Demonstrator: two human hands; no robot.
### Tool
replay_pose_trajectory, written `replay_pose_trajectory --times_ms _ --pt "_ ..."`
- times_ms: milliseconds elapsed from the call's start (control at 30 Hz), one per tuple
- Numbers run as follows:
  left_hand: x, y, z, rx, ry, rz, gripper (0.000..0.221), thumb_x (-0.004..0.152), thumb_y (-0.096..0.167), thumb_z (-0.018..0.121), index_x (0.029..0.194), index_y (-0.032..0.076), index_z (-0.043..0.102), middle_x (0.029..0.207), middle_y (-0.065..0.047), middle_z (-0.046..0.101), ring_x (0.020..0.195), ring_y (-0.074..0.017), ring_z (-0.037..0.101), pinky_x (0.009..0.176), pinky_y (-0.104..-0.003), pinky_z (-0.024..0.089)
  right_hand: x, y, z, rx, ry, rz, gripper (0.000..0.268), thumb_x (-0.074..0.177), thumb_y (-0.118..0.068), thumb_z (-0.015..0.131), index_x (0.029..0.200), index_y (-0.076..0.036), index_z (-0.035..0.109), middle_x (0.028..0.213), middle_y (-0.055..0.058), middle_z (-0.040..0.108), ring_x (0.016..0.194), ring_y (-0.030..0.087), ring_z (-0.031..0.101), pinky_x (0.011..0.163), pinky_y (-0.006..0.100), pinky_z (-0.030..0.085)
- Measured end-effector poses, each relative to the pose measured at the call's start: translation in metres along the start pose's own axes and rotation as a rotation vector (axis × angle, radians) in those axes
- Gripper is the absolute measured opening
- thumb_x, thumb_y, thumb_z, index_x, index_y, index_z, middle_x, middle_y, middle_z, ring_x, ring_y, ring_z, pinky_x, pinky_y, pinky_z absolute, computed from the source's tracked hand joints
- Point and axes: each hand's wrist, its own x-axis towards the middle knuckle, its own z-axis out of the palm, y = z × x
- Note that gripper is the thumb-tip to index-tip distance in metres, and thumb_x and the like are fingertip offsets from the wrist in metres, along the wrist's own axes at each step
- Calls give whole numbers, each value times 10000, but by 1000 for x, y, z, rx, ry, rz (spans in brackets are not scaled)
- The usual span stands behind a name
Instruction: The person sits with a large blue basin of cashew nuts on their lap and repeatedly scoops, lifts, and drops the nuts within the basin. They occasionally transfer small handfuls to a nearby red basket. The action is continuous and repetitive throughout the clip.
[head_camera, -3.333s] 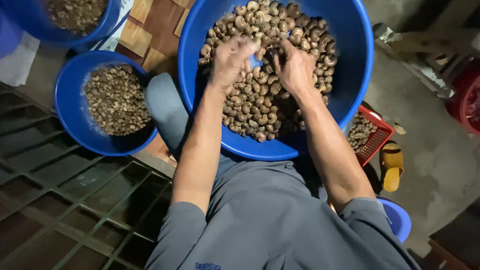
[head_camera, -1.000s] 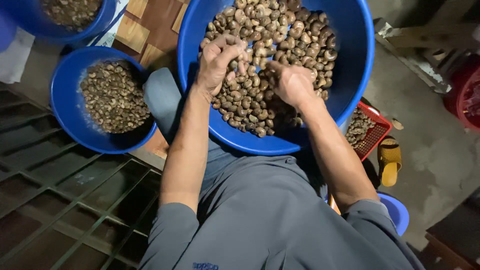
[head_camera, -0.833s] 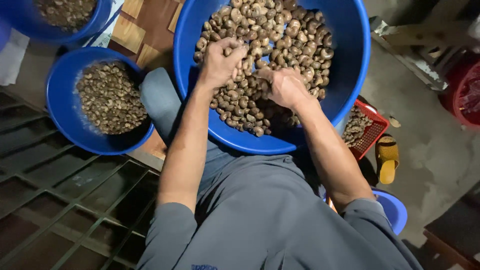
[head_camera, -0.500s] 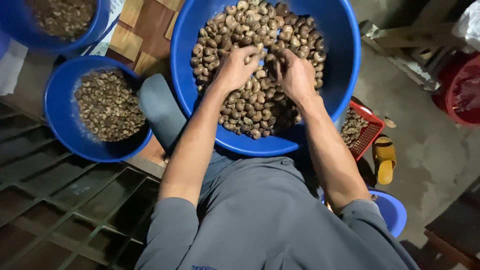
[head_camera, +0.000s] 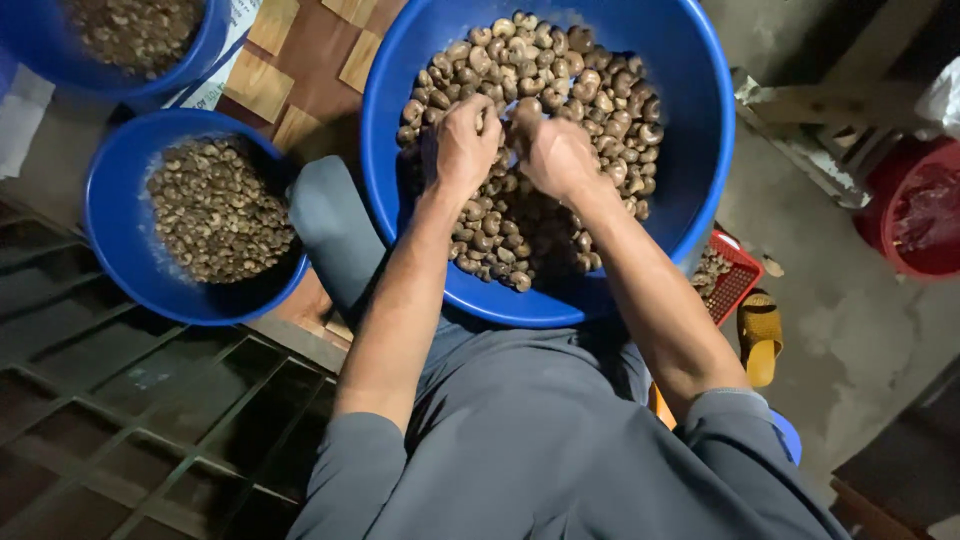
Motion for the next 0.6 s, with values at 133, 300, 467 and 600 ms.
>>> replay_pose_trajectory --times_ms 133,300,467,600 --pt "1 -5 5 -103 119 86 68 911 99 600 868 82 650 800 -130 698 766 -362 645 704 -465 460 27 5 -9 307 408 -72 149 1051 39 515 1050 1 659 757 143 711 467 181 671 375 257 603" --pt "0 -8 14 -122 146 100 69 917 109 608 896 78 666 839 -132 700 829 -363 642 764 -458 482 68 19 -16 326 570 -4 178 1107 -133 532 1193 -16 636 772 106 763 449 106 650 348 211 566" --pt "0 -14 20 -103 144 140 50 903 113 622 853 111 632 809 -109 685 806 -377 633 748 -492 457 86 4 -31 379 374 383 282 1082 -345 545 967 -115 428 694 69 530 637 308 468 568 547 412" --pt "1 -9 14 -128 118 124 72 916 114 609 866 80 648 839 -116 697 825 -356 641 786 -461 481 105 14 -14 407 478 325 295 1035 -401 586 981 -129 486 752 113 676 627 354 584 602 533 451"
